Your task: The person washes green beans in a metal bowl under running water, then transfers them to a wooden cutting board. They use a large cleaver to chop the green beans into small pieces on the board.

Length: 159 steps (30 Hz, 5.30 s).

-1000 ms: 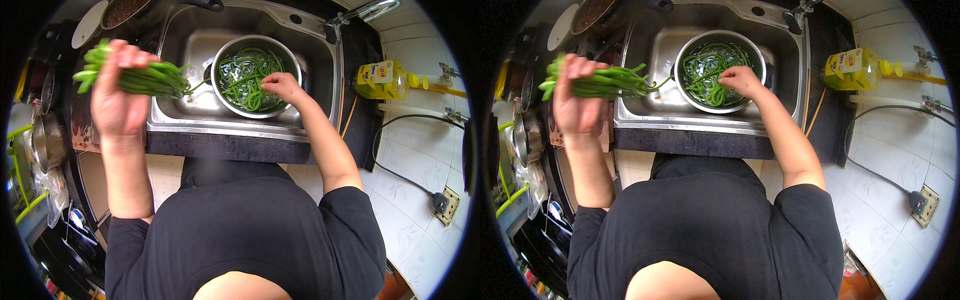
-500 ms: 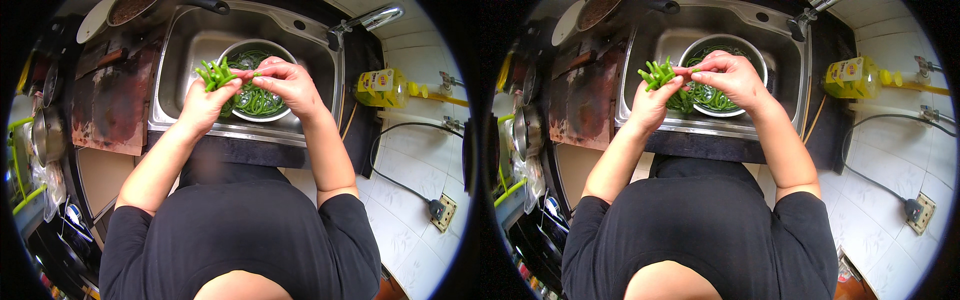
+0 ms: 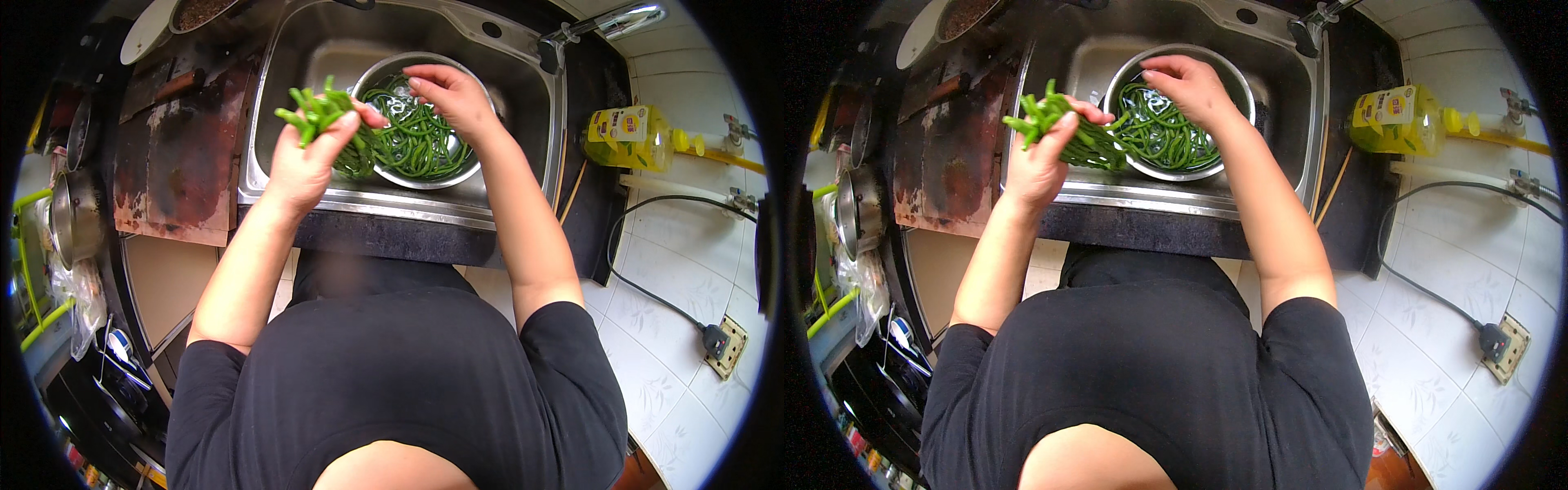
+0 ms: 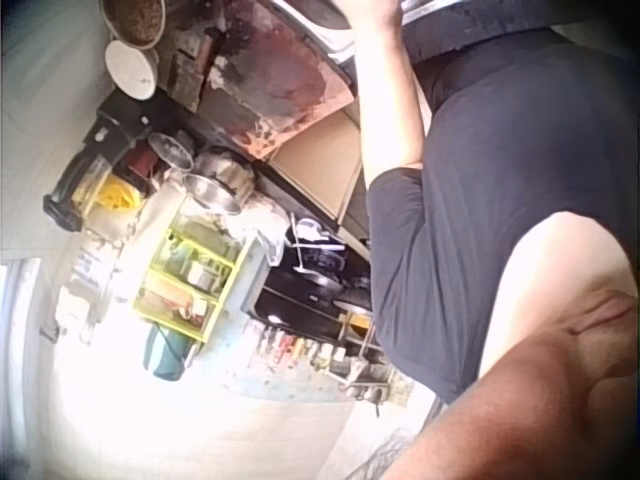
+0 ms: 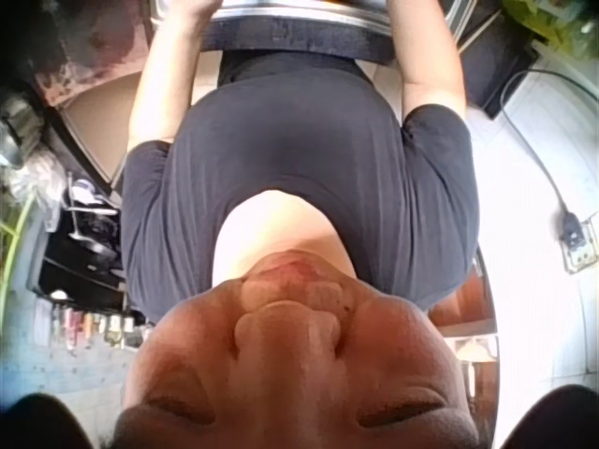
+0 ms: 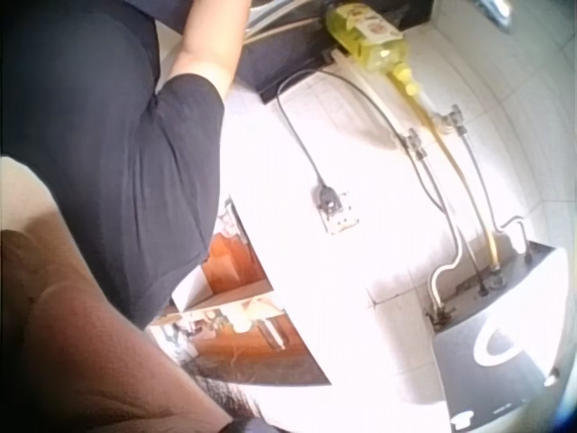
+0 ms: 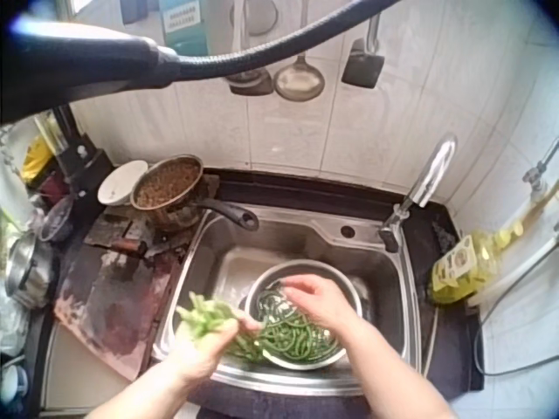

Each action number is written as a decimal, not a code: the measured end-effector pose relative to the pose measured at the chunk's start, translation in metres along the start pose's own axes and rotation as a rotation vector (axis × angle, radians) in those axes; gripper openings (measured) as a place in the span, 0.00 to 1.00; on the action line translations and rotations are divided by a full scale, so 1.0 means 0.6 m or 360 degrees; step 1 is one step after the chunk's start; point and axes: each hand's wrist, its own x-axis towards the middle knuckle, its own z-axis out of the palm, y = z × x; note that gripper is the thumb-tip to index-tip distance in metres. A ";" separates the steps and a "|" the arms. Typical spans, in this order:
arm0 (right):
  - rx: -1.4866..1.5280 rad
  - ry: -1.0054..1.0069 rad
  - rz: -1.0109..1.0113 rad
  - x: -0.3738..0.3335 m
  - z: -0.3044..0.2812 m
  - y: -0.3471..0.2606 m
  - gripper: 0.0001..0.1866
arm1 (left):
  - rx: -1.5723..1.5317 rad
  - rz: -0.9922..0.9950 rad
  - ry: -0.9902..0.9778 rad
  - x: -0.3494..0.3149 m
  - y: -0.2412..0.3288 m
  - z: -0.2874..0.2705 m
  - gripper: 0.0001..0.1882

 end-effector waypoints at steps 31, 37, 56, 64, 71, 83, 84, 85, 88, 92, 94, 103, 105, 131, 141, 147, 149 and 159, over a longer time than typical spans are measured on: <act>0.0833 0.0094 0.0000 -0.094 0.094 -0.031 0.10 | -0.0349 -0.0362 0.0337 0.004 -0.046 0.022 0.17; 0.1072 0.0175 0.0049 -0.093 0.090 -0.027 0.10 | -0.0500 -0.0316 0.0522 0.004 -0.045 0.023 0.14; -0.0225 0.0442 -0.0402 -0.093 0.117 -0.027 0.09 | -0.0379 -0.0127 0.0374 0.002 -0.035 0.020 0.11; -0.0845 0.0448 -0.0843 -0.100 0.121 -0.035 0.09 | -0.0292 -0.0211 0.0336 0.000 -0.032 0.022 0.14; -0.1156 0.0313 -0.0997 -0.102 0.111 -0.037 0.11 | -0.0162 -0.0210 0.0160 -0.001 -0.033 0.017 0.13; -0.0875 0.0270 0.0343 -0.006 -0.032 0.166 0.17 | -0.0744 0.0280 0.0054 0.028 0.103 -0.073 0.05; -0.1086 0.0144 0.0378 -0.010 -0.029 0.174 0.17 | -0.0794 0.0278 0.0044 0.023 0.111 -0.079 0.05; -0.1328 -0.0062 0.0201 -0.016 -0.024 0.188 0.18 | -0.0839 0.0298 -0.0015 0.021 0.115 -0.085 0.05; -0.1834 -0.0611 -0.0349 -0.023 -0.001 0.238 0.25 | -0.0877 0.0261 0.0064 0.015 0.120 -0.083 0.05; -0.2267 -0.0694 -0.0149 -0.014 0.034 0.252 0.16 | -0.0719 0.0211 0.0184 0.012 0.097 -0.083 0.04; -0.2350 -0.0812 -0.0054 -0.001 0.035 0.239 0.13 | -0.0716 0.0172 0.0269 0.009 0.082 -0.082 0.03; -0.0217 -0.0197 0.0055 -0.002 -0.037 0.126 0.12 | -0.0626 -0.0027 0.0447 -0.006 0.024 -0.080 0.05; 0.0171 -0.0118 0.0164 -0.016 -0.034 0.038 0.12 | -0.0606 -0.0066 0.0440 -0.003 0.020 -0.070 0.05; -0.0528 0.0119 -0.0706 -0.118 0.091 -0.019 0.13 | -0.0808 -0.0579 0.0352 -0.007 -0.031 0.017 0.11; 0.0535 0.0292 -0.0539 -0.103 0.101 -0.020 0.09 | -0.0317 -0.0290 0.0173 -0.015 -0.022 0.033 0.12; -0.0334 0.0551 -0.0662 -0.109 0.105 -0.046 0.10 | -0.0021 -0.0219 0.0149 -0.020 -0.031 0.030 0.12; -0.0337 0.0455 -0.0619 -0.117 0.102 -0.054 0.12 | -0.0003 -0.0191 0.0186 -0.020 -0.030 0.030 0.12; -0.0762 0.0359 -0.0958 -0.135 0.090 -0.043 0.19 | -0.0907 -0.0448 0.0267 -0.012 -0.016 0.013 0.13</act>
